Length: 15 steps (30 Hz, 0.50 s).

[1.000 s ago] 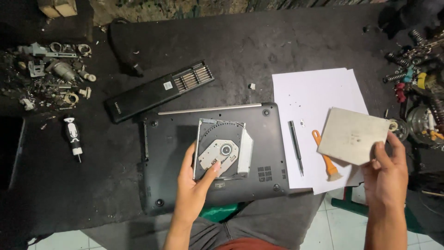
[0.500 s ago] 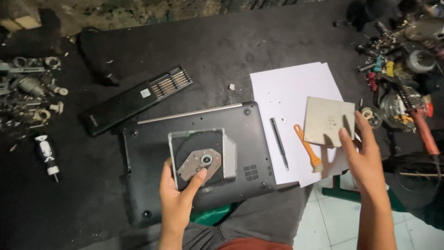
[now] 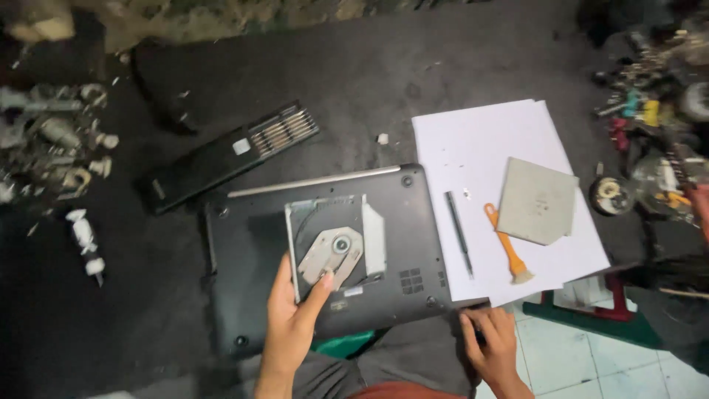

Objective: The person removes a metal cover from a laptop's optical drive bay and places it on a white sheet of paper. They then use a black pen to mark a spot on the drive's internal mechanism. Afterward, they use a small metal tool to pry and remove a component from the drive, then inspect the drive's exterior.

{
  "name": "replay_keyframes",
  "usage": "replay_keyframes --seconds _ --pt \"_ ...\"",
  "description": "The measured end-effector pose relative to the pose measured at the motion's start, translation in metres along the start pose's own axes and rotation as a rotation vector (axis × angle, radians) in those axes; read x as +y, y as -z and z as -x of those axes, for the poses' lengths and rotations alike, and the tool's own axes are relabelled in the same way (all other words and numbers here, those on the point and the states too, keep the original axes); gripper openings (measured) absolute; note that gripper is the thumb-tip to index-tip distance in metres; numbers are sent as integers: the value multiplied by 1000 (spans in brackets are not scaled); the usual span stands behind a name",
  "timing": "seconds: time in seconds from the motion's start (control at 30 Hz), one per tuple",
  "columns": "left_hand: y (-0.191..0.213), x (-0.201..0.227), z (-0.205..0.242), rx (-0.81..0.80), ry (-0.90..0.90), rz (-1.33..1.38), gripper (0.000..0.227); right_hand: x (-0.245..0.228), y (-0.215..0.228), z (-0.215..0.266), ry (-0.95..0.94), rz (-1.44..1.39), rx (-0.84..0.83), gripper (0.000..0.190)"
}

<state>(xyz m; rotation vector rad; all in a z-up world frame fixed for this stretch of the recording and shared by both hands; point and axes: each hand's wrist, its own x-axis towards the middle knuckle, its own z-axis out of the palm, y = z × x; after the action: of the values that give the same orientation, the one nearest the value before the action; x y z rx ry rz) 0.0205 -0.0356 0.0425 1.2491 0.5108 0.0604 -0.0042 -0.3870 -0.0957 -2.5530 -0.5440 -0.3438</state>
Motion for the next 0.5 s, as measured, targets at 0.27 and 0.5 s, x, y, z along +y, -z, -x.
replay_keyframes --seconds 0.27,0.5 --pt "2 2 0 39 28 9 49 15 -31 8 17 12 128 12" --pt "0 -7 1 169 114 8 51 13 -32 8 6 -11 134 13"
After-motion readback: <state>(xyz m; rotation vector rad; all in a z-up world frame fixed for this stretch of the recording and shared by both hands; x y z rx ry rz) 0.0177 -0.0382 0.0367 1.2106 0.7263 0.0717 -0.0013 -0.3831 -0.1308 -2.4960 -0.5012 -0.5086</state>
